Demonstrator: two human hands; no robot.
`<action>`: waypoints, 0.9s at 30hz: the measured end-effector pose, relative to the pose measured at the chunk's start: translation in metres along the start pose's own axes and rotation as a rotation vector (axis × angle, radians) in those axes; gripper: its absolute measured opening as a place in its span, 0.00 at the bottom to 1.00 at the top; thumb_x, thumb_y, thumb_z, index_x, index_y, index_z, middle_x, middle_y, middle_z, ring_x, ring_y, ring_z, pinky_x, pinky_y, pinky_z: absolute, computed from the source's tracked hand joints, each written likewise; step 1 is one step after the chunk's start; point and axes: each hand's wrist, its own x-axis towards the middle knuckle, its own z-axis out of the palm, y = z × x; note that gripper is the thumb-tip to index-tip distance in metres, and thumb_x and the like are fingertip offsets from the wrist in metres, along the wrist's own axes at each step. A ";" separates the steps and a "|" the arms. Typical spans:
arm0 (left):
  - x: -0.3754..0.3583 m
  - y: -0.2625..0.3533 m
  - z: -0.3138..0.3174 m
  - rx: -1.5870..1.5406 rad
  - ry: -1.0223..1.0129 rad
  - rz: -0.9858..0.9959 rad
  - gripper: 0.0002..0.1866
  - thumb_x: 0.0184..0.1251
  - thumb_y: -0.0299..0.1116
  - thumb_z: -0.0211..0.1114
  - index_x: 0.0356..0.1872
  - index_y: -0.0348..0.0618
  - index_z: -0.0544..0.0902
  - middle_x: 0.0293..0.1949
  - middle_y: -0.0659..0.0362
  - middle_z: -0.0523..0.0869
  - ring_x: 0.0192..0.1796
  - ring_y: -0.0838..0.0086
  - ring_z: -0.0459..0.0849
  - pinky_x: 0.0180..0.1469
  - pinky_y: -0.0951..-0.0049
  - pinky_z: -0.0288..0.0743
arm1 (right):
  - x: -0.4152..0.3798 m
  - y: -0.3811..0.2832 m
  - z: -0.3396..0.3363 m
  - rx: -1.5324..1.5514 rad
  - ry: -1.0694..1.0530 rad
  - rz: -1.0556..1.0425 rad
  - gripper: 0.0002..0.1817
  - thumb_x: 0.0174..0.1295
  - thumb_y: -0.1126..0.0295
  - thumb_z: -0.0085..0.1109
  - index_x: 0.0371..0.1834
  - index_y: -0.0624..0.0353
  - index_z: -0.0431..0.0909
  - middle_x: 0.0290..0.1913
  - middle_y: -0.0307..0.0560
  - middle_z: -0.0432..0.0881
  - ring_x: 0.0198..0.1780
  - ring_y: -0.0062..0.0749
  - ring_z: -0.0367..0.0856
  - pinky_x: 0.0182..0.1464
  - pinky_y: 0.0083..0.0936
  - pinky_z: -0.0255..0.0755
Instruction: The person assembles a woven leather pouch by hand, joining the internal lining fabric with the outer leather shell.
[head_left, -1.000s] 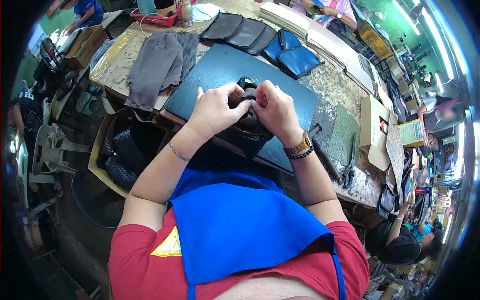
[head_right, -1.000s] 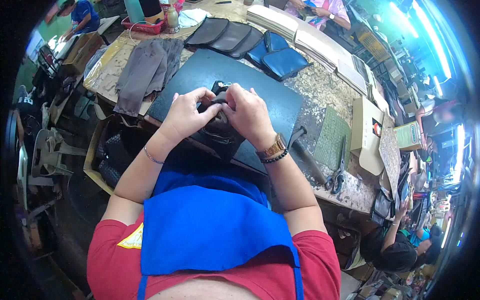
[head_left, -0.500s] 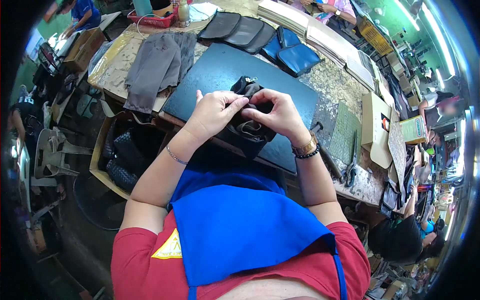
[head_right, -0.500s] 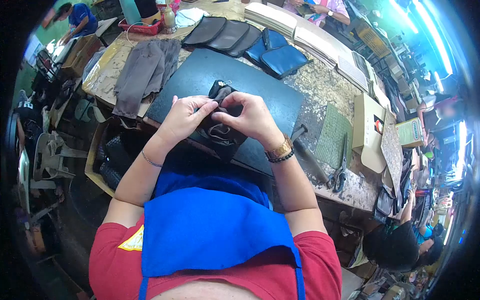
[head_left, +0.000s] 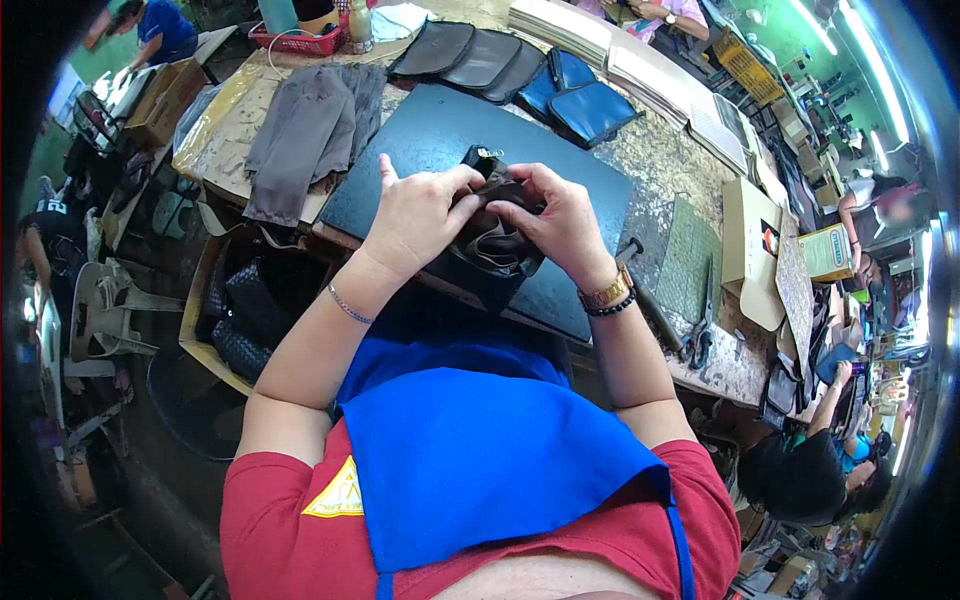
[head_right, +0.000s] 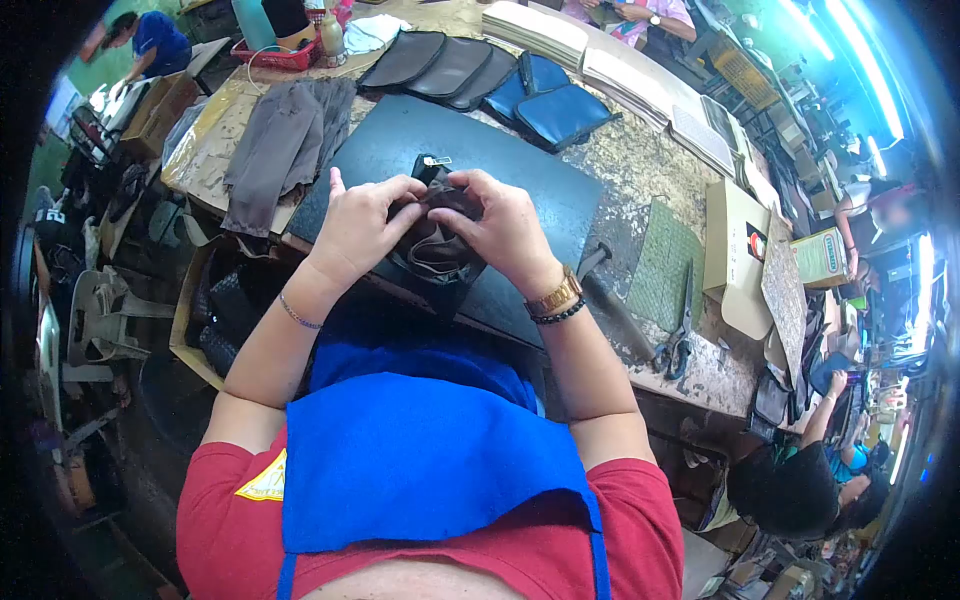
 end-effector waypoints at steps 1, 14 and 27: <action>0.000 -0.002 0.002 0.012 0.065 0.039 0.10 0.67 0.37 0.64 0.48 0.54 0.84 0.41 0.63 0.90 0.47 0.67 0.87 0.68 0.22 0.43 | 0.000 0.001 -0.001 -0.010 0.019 -0.003 0.15 0.57 0.66 0.74 0.45 0.58 0.83 0.31 0.46 0.85 0.31 0.31 0.85 0.43 0.29 0.79; -0.003 -0.021 0.006 0.338 0.325 0.270 0.03 0.63 0.39 0.67 0.36 0.62 0.88 0.32 0.72 0.87 0.46 0.77 0.83 0.70 0.22 0.41 | 0.002 0.009 -0.014 -0.133 -0.036 -0.092 0.07 0.57 0.70 0.73 0.37 0.57 0.86 0.28 0.37 0.82 0.28 0.20 0.76 0.54 0.28 0.72; 0.002 -0.015 -0.001 0.254 0.196 0.173 0.07 0.62 0.44 0.69 0.33 0.56 0.89 0.43 0.62 0.87 0.54 0.68 0.82 0.69 0.26 0.44 | 0.017 0.015 -0.023 -0.322 -0.090 -0.269 0.05 0.56 0.70 0.71 0.34 0.55 0.85 0.49 0.45 0.82 0.46 0.38 0.80 0.49 0.31 0.74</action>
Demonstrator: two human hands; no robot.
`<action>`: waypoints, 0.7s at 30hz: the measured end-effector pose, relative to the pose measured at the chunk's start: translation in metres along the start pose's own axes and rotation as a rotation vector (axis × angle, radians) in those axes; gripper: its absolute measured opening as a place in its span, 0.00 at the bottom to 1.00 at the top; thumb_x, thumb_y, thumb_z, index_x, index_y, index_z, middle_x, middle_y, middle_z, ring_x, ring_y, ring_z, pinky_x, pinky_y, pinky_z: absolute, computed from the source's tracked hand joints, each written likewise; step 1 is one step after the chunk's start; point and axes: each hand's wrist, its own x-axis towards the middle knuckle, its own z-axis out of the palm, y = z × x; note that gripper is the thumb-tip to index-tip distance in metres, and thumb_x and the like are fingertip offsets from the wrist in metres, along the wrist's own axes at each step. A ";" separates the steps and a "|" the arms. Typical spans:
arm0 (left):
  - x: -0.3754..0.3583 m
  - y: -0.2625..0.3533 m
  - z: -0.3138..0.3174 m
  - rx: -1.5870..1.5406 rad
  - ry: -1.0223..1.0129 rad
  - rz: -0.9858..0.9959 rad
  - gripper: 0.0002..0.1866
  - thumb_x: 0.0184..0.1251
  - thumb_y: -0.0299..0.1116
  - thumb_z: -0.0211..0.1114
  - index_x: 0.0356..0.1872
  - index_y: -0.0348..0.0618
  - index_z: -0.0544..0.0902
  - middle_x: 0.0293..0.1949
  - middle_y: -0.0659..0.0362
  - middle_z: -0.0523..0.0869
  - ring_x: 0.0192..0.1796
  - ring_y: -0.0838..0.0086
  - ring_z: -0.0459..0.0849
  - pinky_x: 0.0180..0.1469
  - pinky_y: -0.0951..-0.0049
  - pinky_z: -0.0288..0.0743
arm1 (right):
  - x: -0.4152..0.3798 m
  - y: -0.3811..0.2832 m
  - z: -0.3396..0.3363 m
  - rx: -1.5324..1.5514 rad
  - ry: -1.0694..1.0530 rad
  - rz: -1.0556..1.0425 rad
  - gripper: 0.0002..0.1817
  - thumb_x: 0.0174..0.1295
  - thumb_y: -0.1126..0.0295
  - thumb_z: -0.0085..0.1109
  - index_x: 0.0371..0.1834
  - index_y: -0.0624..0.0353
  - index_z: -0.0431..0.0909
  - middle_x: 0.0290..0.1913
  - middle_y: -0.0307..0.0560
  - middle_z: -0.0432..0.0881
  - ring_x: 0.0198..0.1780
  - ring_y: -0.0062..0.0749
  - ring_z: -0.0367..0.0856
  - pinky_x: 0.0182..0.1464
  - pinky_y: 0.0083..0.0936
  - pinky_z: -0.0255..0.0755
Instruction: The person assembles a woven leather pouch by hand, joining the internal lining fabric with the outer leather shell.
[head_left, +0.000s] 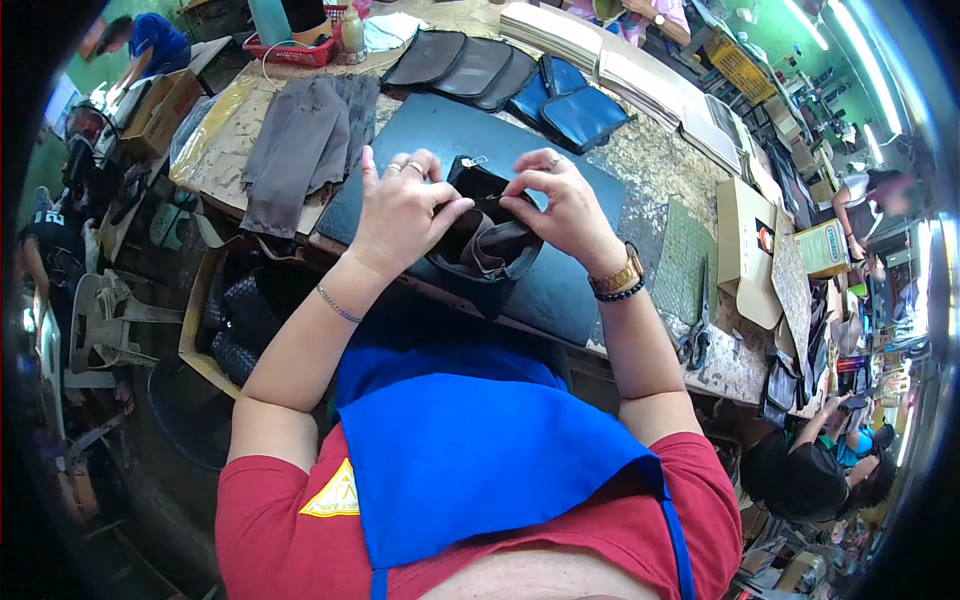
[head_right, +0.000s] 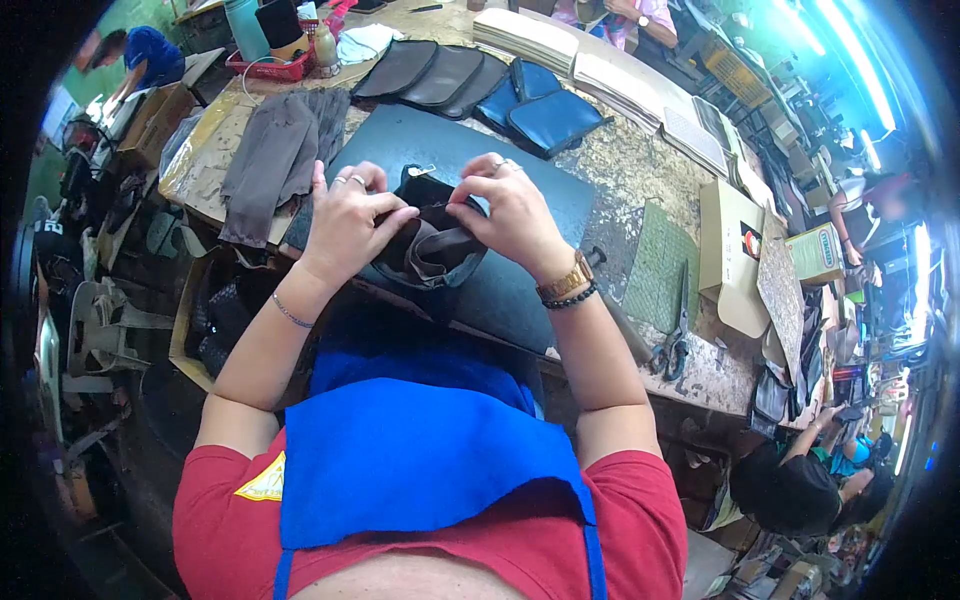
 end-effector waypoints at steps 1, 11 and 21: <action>0.002 -0.001 0.004 -0.075 0.047 -0.007 0.08 0.63 0.43 0.69 0.32 0.53 0.89 0.46 0.59 0.87 0.55 0.65 0.82 0.69 0.30 0.49 | 0.004 0.004 0.003 0.009 -0.027 -0.051 0.05 0.55 0.70 0.70 0.34 0.55 0.85 0.53 0.45 0.81 0.51 0.41 0.80 0.53 0.32 0.73; 0.036 -0.041 0.042 -0.712 -0.088 -0.057 0.11 0.62 0.33 0.69 0.32 0.35 0.80 0.55 0.45 0.85 0.56 0.55 0.84 0.59 0.64 0.74 | 0.030 0.043 0.022 0.358 -0.116 0.219 0.08 0.61 0.71 0.68 0.39 0.64 0.85 0.45 0.46 0.89 0.42 0.18 0.83 0.45 0.22 0.78; 0.049 0.017 0.011 -0.325 -0.107 0.041 0.11 0.55 0.34 0.74 0.31 0.39 0.81 0.66 0.43 0.76 0.58 0.51 0.82 0.58 0.62 0.76 | 0.017 0.008 0.024 0.284 0.325 0.357 0.09 0.56 0.67 0.69 0.34 0.62 0.87 0.32 0.54 0.87 0.34 0.41 0.87 0.38 0.30 0.79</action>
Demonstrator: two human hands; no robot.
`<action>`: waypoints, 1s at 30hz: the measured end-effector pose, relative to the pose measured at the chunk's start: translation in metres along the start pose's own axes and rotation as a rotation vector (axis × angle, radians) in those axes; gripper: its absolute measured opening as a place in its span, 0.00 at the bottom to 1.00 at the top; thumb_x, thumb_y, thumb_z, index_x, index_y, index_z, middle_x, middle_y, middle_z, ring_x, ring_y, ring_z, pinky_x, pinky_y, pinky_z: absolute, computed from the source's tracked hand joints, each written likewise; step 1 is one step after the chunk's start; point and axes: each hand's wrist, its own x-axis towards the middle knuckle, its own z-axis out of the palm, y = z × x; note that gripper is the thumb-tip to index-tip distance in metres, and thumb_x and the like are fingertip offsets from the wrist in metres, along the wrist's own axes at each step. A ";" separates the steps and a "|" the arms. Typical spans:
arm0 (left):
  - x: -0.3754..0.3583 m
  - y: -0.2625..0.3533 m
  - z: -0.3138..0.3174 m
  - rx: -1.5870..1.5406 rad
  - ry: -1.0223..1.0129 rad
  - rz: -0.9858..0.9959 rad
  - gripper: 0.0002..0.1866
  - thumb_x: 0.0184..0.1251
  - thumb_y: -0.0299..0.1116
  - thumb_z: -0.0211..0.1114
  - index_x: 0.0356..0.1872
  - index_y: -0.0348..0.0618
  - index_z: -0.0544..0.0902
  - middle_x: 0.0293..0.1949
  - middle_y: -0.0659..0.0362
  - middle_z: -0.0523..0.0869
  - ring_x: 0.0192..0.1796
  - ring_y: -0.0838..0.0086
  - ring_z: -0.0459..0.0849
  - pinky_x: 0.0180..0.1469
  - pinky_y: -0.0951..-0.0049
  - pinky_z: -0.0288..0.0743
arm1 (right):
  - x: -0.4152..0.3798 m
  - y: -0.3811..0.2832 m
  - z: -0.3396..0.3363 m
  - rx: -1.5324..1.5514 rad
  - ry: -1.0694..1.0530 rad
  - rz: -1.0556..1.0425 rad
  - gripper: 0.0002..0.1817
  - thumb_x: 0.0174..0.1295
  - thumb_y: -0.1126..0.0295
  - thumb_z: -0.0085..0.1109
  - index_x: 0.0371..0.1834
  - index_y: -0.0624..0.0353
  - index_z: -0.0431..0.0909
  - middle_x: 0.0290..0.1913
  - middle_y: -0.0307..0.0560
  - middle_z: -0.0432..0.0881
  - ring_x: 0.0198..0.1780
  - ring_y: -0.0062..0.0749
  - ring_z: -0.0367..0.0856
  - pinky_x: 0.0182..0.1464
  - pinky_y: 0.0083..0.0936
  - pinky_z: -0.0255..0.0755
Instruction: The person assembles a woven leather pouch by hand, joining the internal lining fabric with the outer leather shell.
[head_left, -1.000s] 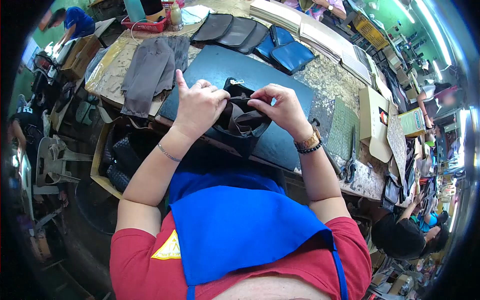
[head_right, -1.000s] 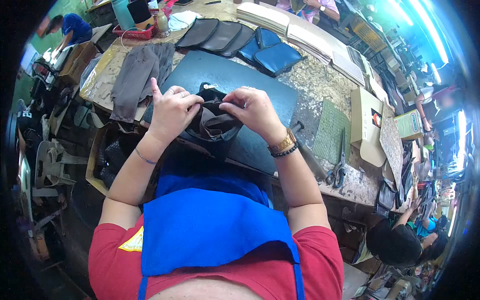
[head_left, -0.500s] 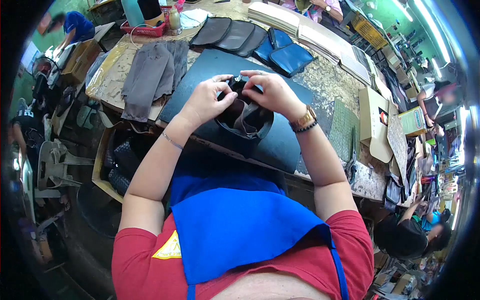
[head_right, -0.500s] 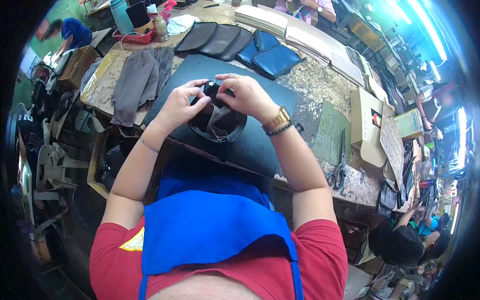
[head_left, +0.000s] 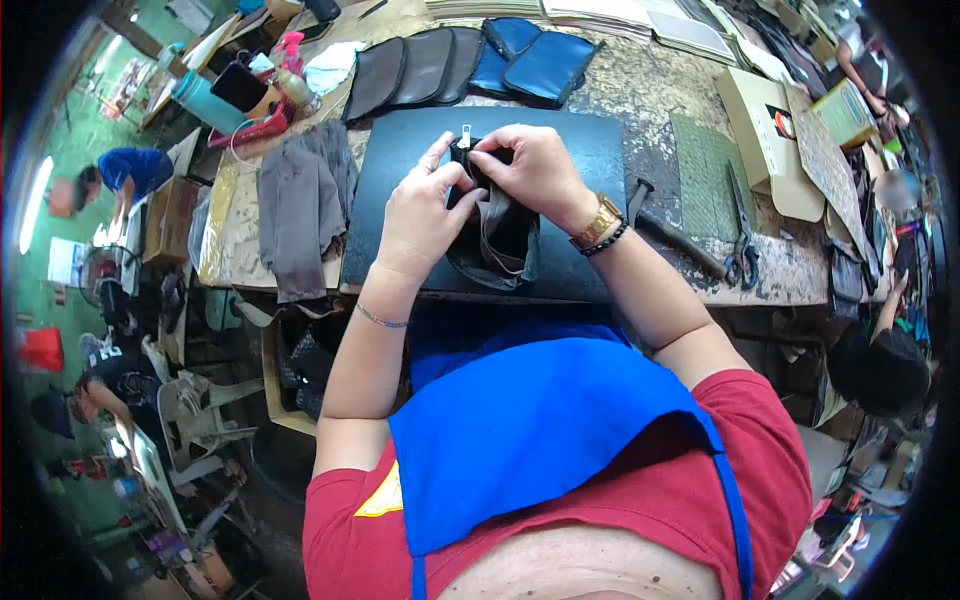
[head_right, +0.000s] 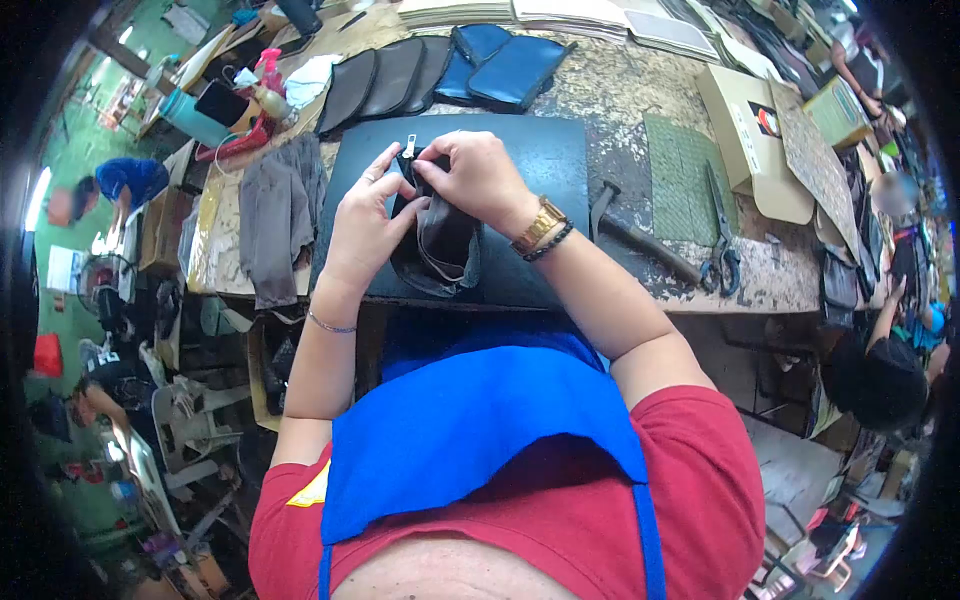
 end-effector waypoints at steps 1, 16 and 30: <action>0.001 0.004 0.000 0.070 0.001 -0.028 0.11 0.56 0.34 0.74 0.32 0.40 0.82 0.66 0.43 0.76 0.57 0.51 0.83 0.57 0.61 0.77 | 0.001 0.000 0.002 -0.025 0.015 -0.016 0.09 0.58 0.68 0.69 0.35 0.63 0.87 0.31 0.54 0.87 0.32 0.36 0.87 0.37 0.27 0.78; 0.031 -0.089 0.036 -0.263 0.127 0.121 0.06 0.51 0.29 0.72 0.28 0.40 0.83 0.47 0.50 0.89 0.58 0.54 0.84 0.67 0.54 0.69 | 0.047 0.028 0.005 -0.026 -0.343 -0.187 0.07 0.55 0.68 0.66 0.31 0.60 0.85 0.45 0.56 0.87 0.50 0.46 0.86 0.52 0.34 0.78; 0.044 -0.091 0.014 -0.456 -0.131 -0.115 0.08 0.53 0.27 0.69 0.24 0.35 0.79 0.41 0.48 0.89 0.48 0.70 0.87 0.56 0.71 0.75 | 0.050 0.041 0.004 -0.088 -0.306 -0.202 0.08 0.56 0.68 0.68 0.34 0.60 0.84 0.32 0.51 0.85 0.36 0.44 0.85 0.40 0.32 0.78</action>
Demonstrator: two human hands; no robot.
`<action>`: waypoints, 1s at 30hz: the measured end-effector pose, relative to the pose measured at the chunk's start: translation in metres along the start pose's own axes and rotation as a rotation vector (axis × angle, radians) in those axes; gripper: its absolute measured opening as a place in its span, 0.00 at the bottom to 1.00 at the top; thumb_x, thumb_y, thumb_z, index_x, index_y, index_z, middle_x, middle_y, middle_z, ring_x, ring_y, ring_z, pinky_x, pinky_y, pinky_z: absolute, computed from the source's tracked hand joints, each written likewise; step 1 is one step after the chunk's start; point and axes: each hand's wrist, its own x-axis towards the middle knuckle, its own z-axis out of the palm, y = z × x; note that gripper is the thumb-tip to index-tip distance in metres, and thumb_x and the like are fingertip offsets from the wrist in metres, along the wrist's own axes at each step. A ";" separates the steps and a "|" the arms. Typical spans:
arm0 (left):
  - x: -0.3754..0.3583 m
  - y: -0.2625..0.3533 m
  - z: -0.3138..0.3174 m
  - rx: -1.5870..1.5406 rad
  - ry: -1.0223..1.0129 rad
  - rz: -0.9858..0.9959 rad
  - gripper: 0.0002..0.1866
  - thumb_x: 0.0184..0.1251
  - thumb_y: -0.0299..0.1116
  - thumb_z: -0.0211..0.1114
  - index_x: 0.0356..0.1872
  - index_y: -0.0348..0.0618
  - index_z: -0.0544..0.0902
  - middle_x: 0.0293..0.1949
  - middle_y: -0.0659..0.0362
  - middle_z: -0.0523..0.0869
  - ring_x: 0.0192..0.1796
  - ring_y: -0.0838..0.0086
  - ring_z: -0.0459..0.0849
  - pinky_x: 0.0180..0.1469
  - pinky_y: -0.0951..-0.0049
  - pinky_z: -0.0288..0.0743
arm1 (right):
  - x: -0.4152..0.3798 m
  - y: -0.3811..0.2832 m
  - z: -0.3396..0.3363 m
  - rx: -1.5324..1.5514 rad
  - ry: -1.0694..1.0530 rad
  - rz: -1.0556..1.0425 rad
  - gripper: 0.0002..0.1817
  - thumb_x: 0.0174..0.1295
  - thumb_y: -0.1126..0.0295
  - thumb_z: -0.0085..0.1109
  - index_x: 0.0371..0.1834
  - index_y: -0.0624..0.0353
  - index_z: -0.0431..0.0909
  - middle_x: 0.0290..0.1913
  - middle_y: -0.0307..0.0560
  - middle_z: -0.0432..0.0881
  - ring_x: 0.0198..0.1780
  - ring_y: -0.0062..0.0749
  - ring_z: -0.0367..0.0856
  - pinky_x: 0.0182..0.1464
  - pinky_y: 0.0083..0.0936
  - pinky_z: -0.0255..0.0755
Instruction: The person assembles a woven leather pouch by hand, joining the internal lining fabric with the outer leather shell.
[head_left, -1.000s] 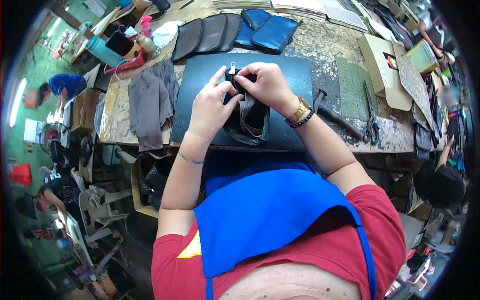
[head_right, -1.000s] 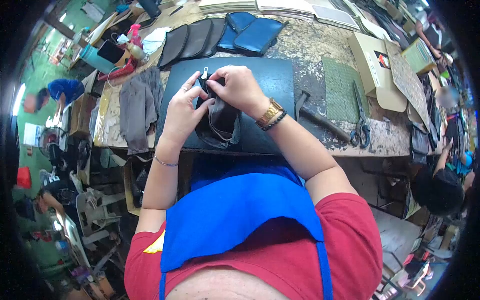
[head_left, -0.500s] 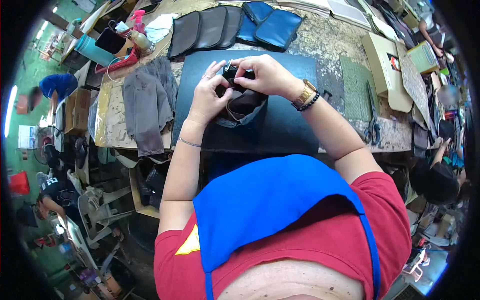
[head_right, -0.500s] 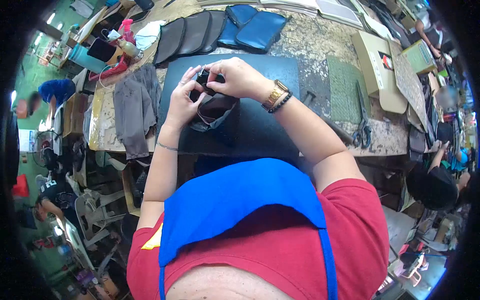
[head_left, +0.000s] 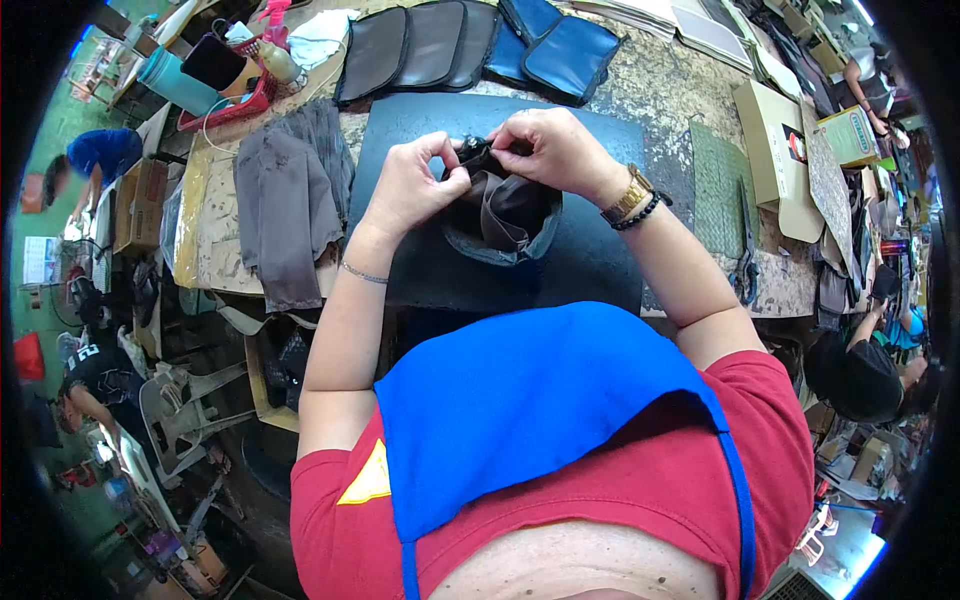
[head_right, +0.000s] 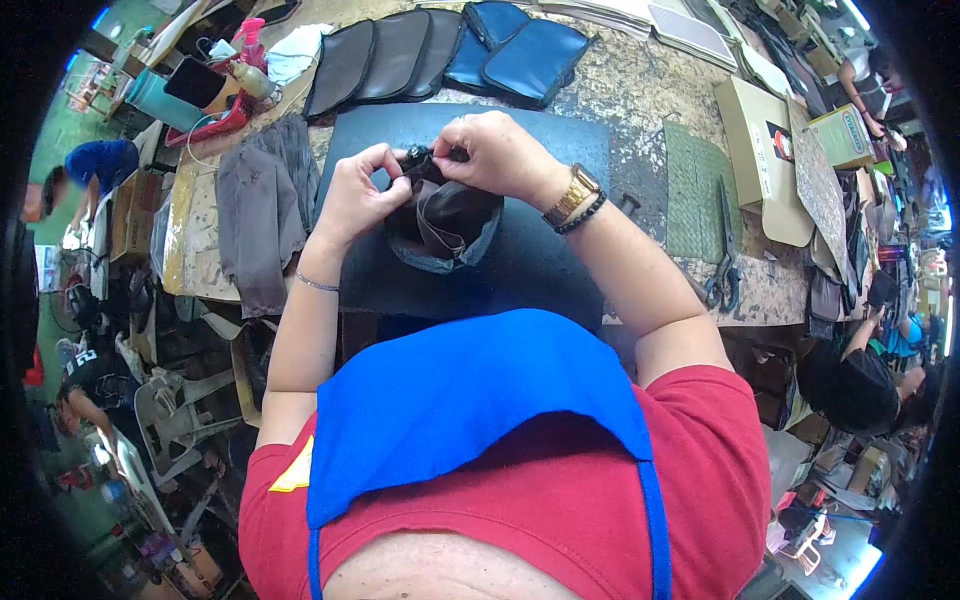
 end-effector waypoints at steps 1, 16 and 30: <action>-0.003 0.002 0.000 -0.030 0.001 0.019 0.08 0.54 0.28 0.70 0.25 0.34 0.80 0.43 0.47 0.89 0.50 0.69 0.87 0.57 0.70 0.75 | -0.002 -0.002 0.000 -0.007 0.014 -0.003 0.08 0.56 0.68 0.68 0.34 0.60 0.84 0.32 0.51 0.85 0.36 0.44 0.85 0.40 0.32 0.78; 0.000 -0.013 0.026 -0.435 0.053 0.056 0.07 0.65 0.23 0.63 0.43 0.35 0.79 0.60 0.46 0.80 0.58 0.66 0.82 0.63 0.70 0.71 | -0.023 -0.011 -0.020 0.056 -0.043 -0.043 0.04 0.55 0.73 0.69 0.32 0.59 0.84 0.46 0.48 0.86 0.43 0.37 0.86 0.47 0.28 0.79; 0.012 0.013 0.011 0.041 -0.032 0.003 0.14 0.66 0.23 0.66 0.52 0.40 0.81 0.43 0.60 0.87 0.47 0.79 0.83 0.54 0.76 0.75 | -0.022 -0.001 -0.016 0.003 -0.045 -0.017 0.06 0.54 0.71 0.68 0.32 0.60 0.85 0.38 0.48 0.87 0.41 0.45 0.86 0.45 0.32 0.79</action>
